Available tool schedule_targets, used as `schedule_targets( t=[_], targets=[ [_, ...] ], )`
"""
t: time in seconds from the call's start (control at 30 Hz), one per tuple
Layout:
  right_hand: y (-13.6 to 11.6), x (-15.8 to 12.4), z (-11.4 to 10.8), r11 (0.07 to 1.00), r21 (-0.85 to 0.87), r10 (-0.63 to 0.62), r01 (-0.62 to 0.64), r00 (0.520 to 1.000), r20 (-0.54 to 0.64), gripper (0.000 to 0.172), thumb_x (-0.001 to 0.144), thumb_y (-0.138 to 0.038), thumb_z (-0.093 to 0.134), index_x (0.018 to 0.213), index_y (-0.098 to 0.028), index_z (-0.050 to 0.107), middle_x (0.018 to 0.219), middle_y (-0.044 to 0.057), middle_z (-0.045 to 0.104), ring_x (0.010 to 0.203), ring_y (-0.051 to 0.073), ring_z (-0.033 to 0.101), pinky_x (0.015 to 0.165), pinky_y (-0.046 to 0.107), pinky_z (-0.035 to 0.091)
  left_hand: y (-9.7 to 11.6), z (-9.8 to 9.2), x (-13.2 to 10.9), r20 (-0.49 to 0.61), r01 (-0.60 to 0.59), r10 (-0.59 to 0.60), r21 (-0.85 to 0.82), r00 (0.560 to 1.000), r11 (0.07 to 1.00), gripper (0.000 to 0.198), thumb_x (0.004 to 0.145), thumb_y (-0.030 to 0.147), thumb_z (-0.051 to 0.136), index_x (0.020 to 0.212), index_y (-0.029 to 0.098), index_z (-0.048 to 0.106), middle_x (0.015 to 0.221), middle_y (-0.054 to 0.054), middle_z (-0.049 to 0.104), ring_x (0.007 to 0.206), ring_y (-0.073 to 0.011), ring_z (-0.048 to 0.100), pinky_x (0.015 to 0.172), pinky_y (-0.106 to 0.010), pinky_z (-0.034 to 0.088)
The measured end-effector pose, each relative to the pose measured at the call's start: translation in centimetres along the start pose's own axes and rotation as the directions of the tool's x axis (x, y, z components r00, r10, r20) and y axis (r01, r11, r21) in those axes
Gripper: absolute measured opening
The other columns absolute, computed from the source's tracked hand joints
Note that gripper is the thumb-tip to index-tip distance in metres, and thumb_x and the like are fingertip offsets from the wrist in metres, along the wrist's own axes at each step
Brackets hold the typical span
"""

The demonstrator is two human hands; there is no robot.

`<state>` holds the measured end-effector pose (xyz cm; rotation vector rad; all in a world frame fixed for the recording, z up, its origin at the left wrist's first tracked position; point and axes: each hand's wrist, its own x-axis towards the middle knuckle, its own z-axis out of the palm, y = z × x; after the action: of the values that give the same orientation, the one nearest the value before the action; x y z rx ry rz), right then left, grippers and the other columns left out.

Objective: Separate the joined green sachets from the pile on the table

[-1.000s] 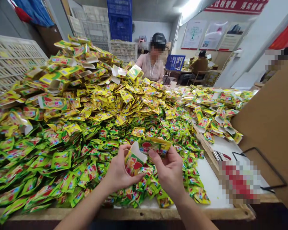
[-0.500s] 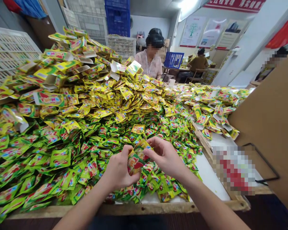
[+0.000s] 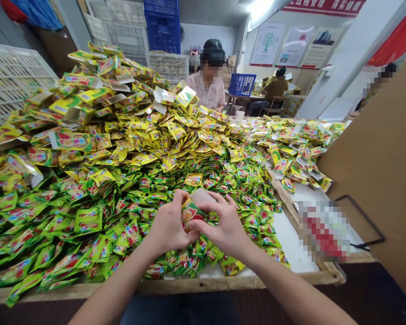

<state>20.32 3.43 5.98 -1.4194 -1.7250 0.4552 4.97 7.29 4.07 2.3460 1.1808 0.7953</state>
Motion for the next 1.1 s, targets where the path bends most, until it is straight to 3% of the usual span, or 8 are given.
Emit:
schedule_targets(
  t=[0.43,0.6,0.77,0.87,0.93,1.0,1.03,1.1],
  targets=[
    [1.5,-1.2,1.3,0.781,0.543,0.238,-0.308,0.951,0.196,0.025,0.072,-0.040,0.069,0.086,-0.020,0.063,0.082,0.003,0.069,0.079,0.018,0.065,0.074,0.032,0.053,-0.9,1.1,-2.1,-0.067,0.015,-0.047,-0.414,0.997,0.910,0.034,0.075,0.039,0.066,0.100,0.020,0.053,0.086,-0.002,0.066,0.073,-0.0154,0.062,0.066,-0.025,0.047],
    [2.4,-3.2,2.1,0.817,0.536,0.312,-0.212,0.945,-0.102,0.049,0.062,-0.035,0.079,0.104,-0.024,0.057,0.093,0.004,0.067,0.081,0.018,0.065,0.071,0.031,0.055,-1.4,2.6,-4.7,-0.203,-0.019,-0.079,-0.439,0.976,0.899,0.023,0.082,0.031,0.059,0.101,0.020,0.055,0.089,-0.003,0.067,0.078,-0.0162,0.064,0.069,-0.026,0.049],
    [4.3,-1.7,-1.1,0.753,0.388,0.343,-0.532,0.820,0.458,0.035,0.062,-0.043,0.076,0.081,-0.017,0.064,0.060,0.001,0.064,0.044,0.014,0.057,0.038,0.025,0.044,-1.8,3.2,-5.5,-0.200,-0.057,-0.014,-0.345,0.980,0.937,0.018,0.088,0.023,0.047,0.105,0.021,0.054,0.091,-0.004,0.067,0.082,-0.0158,0.064,0.072,-0.026,0.050],
    [6.6,2.8,-7.3,0.880,0.334,0.377,-0.337,0.924,-0.060,0.033,0.059,-0.040,0.079,0.079,-0.018,0.065,0.066,0.004,0.065,0.051,0.017,0.059,0.044,0.029,0.046,-2.7,3.1,-5.6,-0.306,-0.053,-0.030,-0.260,0.952,0.964,0.021,0.088,0.023,0.048,0.108,0.021,0.052,0.097,-0.005,0.063,0.088,-0.0171,0.061,0.077,-0.029,0.050],
    [8.1,6.1,-11.4,0.950,0.261,0.299,-0.173,0.747,-0.594,0.036,0.068,-0.039,0.073,0.098,-0.020,0.062,0.091,0.010,0.066,0.072,0.022,0.064,0.061,0.037,0.052,-3.2,2.9,-5.6,-0.358,-0.046,-0.043,-0.237,0.933,0.971,0.020,0.088,0.024,0.049,0.108,0.021,0.052,0.098,-0.006,0.061,0.089,-0.0171,0.060,0.077,-0.030,0.050],
    [8.9,8.6,-13.4,0.962,0.052,0.186,-0.267,0.507,-0.842,0.052,0.073,-0.031,0.069,0.119,-0.016,0.052,0.117,0.019,0.056,0.095,0.030,0.060,0.078,0.045,0.048,-3.6,2.4,-5.3,-0.386,-0.034,-0.050,-0.208,0.921,0.978,0.018,0.089,0.023,0.047,0.106,0.020,0.053,0.098,-0.006,0.060,0.089,-0.0174,0.059,0.077,-0.030,0.050],
    [9.0,9.5,-13.1,0.945,-0.075,0.107,-0.320,0.516,-0.850,0.056,0.076,-0.030,0.065,0.126,-0.012,0.047,0.123,0.023,0.051,0.103,0.033,0.057,0.083,0.049,0.046,-3.7,2.1,-4.8,-0.389,-0.024,-0.047,-0.176,0.920,0.984,0.017,0.089,0.023,0.046,0.104,0.020,0.053,0.097,-0.006,0.060,0.089,-0.0179,0.059,0.078,-0.031,0.050],
    [8.8,10.4,-10.0,0.903,-0.348,-0.008,-0.251,0.801,-0.599,0.048,0.087,-0.027,0.046,0.131,-0.008,0.042,0.125,0.025,0.050,0.109,0.033,0.054,0.084,0.050,0.045,-3.8,1.3,-3.5,-0.363,0.008,-0.032,-0.068,0.931,0.998,0.017,0.089,0.021,0.046,0.104,0.020,0.054,0.098,-0.007,0.061,0.092,-0.0198,0.058,0.082,-0.035,0.049]
  ],
)
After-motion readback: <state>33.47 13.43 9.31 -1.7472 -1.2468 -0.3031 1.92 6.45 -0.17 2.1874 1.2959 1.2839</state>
